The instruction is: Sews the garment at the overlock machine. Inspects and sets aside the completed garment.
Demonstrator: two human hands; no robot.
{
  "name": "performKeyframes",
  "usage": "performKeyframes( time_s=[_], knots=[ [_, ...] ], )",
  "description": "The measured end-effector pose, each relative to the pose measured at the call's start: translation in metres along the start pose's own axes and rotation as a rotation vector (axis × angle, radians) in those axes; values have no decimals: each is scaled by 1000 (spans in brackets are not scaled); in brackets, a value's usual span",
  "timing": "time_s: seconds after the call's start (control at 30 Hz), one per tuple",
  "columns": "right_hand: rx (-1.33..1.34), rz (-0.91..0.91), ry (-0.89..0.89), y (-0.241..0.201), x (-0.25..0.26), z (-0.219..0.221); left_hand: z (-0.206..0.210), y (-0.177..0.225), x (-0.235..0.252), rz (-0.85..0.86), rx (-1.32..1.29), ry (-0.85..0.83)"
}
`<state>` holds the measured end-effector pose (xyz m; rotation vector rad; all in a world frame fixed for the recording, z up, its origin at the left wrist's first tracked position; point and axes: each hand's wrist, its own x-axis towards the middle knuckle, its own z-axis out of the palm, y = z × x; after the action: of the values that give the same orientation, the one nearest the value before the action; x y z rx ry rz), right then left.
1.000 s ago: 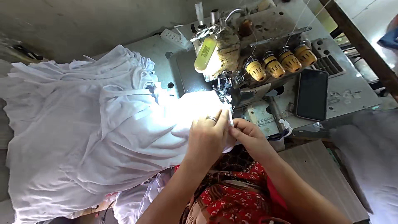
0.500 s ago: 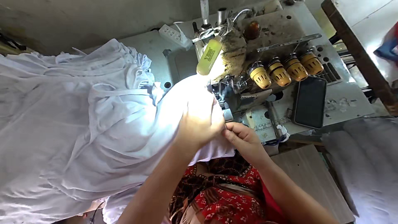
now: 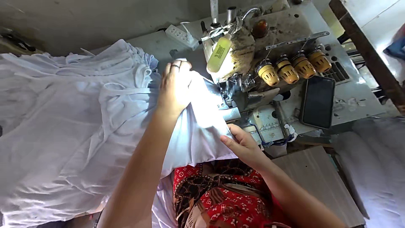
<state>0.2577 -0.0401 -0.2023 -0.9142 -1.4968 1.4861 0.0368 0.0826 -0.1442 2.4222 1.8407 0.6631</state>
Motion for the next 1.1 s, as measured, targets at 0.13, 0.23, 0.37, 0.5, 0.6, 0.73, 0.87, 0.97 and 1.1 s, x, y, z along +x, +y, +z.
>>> performKeyframes(
  time_s=[0.13, 0.23, 0.37, 0.5, 0.6, 0.73, 0.87, 0.97, 1.1],
  knots=[
    [1, -98, -13, 3, 1, 8, -33, 0, -32, 59, 35, -49],
    [-58, -149, 13, 5, 0, 19, -90, 57, -47, -174, -39, -582],
    [-94, -171, 78, 9, -2, 44, -83, 61, -62, -109, -319, -825],
    [94, -15, 95, 3, -7, 62, -73, 81, -55, -91, -204, -606],
    [282, 42, 92, -7, -8, 56, -50, 72, -59, 261, -166, -269],
    [378, 36, 30, -14, -7, 31, -60, 69, -50, 356, -306, -481],
    [308, 52, 60, -18, 1, 9, -35, 37, -45, 374, -417, -388],
    [111, 25, 212, -19, 4, -3, -18, 36, -39, 354, -487, -263],
    [-213, -19, 350, -14, 5, -29, 5, 47, -41, 236, -531, -88]
  ],
)
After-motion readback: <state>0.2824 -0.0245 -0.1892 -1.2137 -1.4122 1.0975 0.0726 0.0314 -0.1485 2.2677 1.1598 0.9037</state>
